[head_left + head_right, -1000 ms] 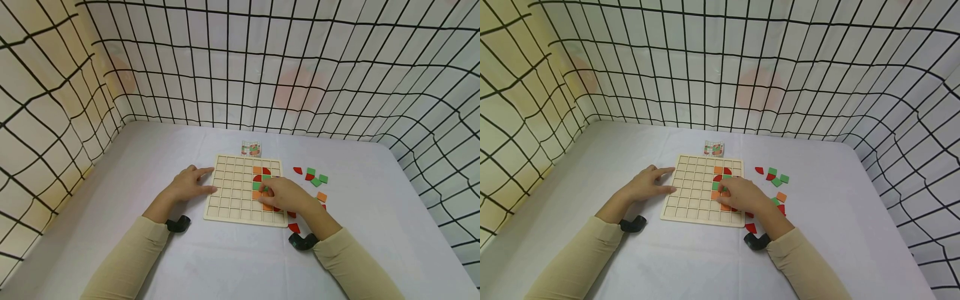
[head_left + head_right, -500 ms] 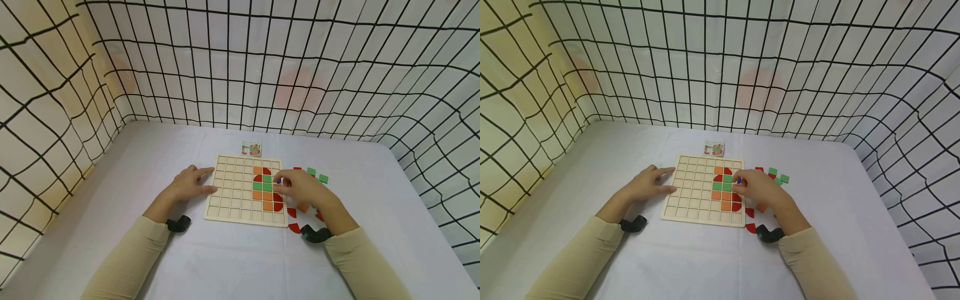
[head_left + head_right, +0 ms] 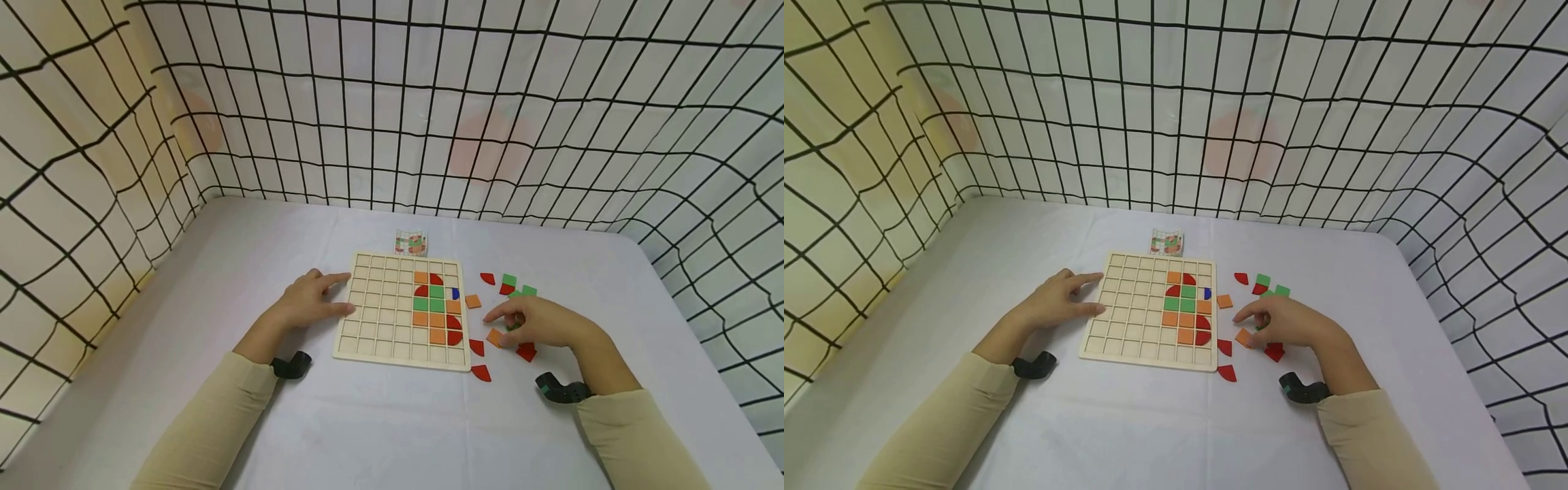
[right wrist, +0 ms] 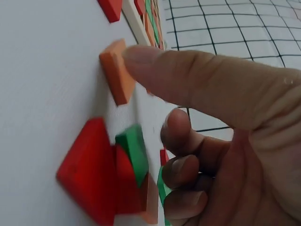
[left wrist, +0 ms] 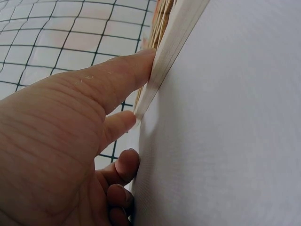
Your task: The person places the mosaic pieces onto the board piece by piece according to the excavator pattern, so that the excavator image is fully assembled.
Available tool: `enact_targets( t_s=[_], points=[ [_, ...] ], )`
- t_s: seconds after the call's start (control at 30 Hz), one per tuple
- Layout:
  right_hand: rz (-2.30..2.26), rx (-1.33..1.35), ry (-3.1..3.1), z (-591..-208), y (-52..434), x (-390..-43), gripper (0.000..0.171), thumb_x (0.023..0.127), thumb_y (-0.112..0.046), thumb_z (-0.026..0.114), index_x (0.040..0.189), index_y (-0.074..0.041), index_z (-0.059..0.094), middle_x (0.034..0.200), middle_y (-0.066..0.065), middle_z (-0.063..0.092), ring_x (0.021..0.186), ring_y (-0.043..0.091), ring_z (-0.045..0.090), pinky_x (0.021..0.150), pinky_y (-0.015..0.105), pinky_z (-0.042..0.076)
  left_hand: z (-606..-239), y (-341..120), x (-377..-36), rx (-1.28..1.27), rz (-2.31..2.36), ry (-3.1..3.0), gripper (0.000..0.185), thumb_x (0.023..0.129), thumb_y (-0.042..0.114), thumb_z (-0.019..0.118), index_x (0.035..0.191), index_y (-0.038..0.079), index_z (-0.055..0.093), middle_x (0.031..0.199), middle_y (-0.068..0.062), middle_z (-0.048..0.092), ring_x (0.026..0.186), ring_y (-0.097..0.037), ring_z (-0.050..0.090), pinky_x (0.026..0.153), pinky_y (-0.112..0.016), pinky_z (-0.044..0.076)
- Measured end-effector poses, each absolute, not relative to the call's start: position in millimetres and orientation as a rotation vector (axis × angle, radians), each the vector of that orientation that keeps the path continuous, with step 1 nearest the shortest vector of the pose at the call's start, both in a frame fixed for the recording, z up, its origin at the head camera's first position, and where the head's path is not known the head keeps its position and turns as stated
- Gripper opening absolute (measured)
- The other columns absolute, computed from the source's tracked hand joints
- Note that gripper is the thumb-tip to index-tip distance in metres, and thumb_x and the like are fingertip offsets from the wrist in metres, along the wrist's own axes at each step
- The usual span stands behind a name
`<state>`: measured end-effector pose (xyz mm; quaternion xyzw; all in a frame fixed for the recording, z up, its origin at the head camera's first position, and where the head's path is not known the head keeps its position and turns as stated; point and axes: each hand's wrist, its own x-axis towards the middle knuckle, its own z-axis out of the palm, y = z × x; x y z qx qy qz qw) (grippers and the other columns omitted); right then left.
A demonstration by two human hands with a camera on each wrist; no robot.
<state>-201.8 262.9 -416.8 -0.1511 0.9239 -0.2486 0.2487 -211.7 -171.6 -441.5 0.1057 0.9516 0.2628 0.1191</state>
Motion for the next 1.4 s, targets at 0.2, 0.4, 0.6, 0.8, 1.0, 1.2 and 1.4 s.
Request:
enact_targets(
  t_s=[0.2, 0.4, 0.6, 0.8, 1.0, 1.2, 1.4],
  points=[
    [-0.664, -0.392, 2.507, -419.6, 265.7, -200.8, 0.030, 0.083, -0.022, 0.083, 0.112, -0.026, 0.075, 0.083, 0.003, 0.051, 0.081, 0.021, 0.049, 0.064, 0.031, 0.039, -443.0, -172.8, -212.2, 0.312, 0.782, 2.781, 0.079, 0.086, 0.054, 0.074, 0.154, 0.024, 0.048, 0.106, -0.011, 0.053, 0.088, -0.023, 0.044, 0.069, -0.033, 0.032],
    [-0.673, -0.377, 2.536, -419.8, 263.6, -200.4, 0.026, 0.084, -0.027, 0.083, 0.105, -0.019, 0.071, 0.078, 0.002, 0.049, 0.073, 0.019, 0.050, 0.062, 0.031, 0.039, -443.4, -172.8, -212.6, 0.313, 0.780, 2.785, 0.079, 0.086, 0.055, 0.074, 0.154, 0.025, 0.048, 0.106, -0.011, 0.053, 0.088, -0.023, 0.044, 0.069, -0.033, 0.032],
    [-0.662, -0.358, 2.581, -422.3, 259.9, -201.0, 0.026, 0.085, -0.030, 0.083, 0.104, -0.018, 0.071, 0.075, 0.000, 0.050, 0.070, 0.017, 0.052, 0.061, 0.029, 0.040, -443.7, -172.7, -213.2, 0.307, 0.780, 2.782, 0.079, 0.086, 0.055, 0.074, 0.155, 0.027, 0.047, 0.106, -0.010, 0.053, 0.088, -0.023, 0.044, 0.070, -0.033, 0.032],
    [-0.633, -0.392, 2.648, -418.3, 253.4, -197.8, 0.024, 0.086, -0.031, 0.082, 0.102, -0.018, 0.071, 0.072, -0.001, 0.050, 0.070, 0.016, 0.051, 0.058, 0.028, 0.038, -443.8, -172.7, -212.8, 0.305, 0.774, 2.784, 0.079, 0.086, 0.055, 0.074, 0.155, 0.027, 0.047, 0.106, -0.010, 0.052, 0.089, -0.023, 0.044, 0.070, -0.033, 0.032],
    [-0.590, -0.470, 2.718, -410.4, 230.0, -189.6, 0.027, 0.086, -0.037, 0.082, 0.103, -0.019, 0.071, 0.071, -0.002, 0.051, 0.066, 0.014, 0.049, 0.055, 0.025, 0.036, -443.6, -173.7, -211.9, 0.307, 0.790, 2.782, 0.079, 0.086, 0.054, 0.075, 0.154, 0.025, 0.048, 0.105, -0.010, 0.052, 0.088, -0.023, 0.044, 0.070, -0.033, 0.032],
    [-0.513, -0.640, 2.742, -407.7, 196.8, -179.2, 0.026, 0.087, -0.038, 0.081, 0.104, -0.021, 0.070, 0.068, -0.005, 0.050, 0.063, 0.010, 0.047, 0.056, 0.023, 0.034, -443.4, -172.3, -212.3, 0.307, 0.776, 2.782, 0.078, 0.086, 0.055, 0.074, 0.154, 0.027, 0.047, 0.107, -0.011, 0.053, 0.089, -0.023, 0.044, 0.070, -0.033, 0.032],
    [-0.507, -0.788, 2.705, -410.3, 171.6, -173.2, 0.025, 0.089, -0.035, 0.080, 0.105, -0.019, 0.071, 0.067, -0.008, 0.051, 0.062, 0.007, 0.047, 0.057, 0.022, 0.035, -441.1, -171.0, -211.6, 0.302, 0.770, 2.784, 0.078, 0.086, 0.055, 0.074, 0.154, 0.028, 0.047, 0.108, -0.010, 0.052, 0.091, -0.024, 0.044, 0.071, -0.033, 0.032]
  ],
)
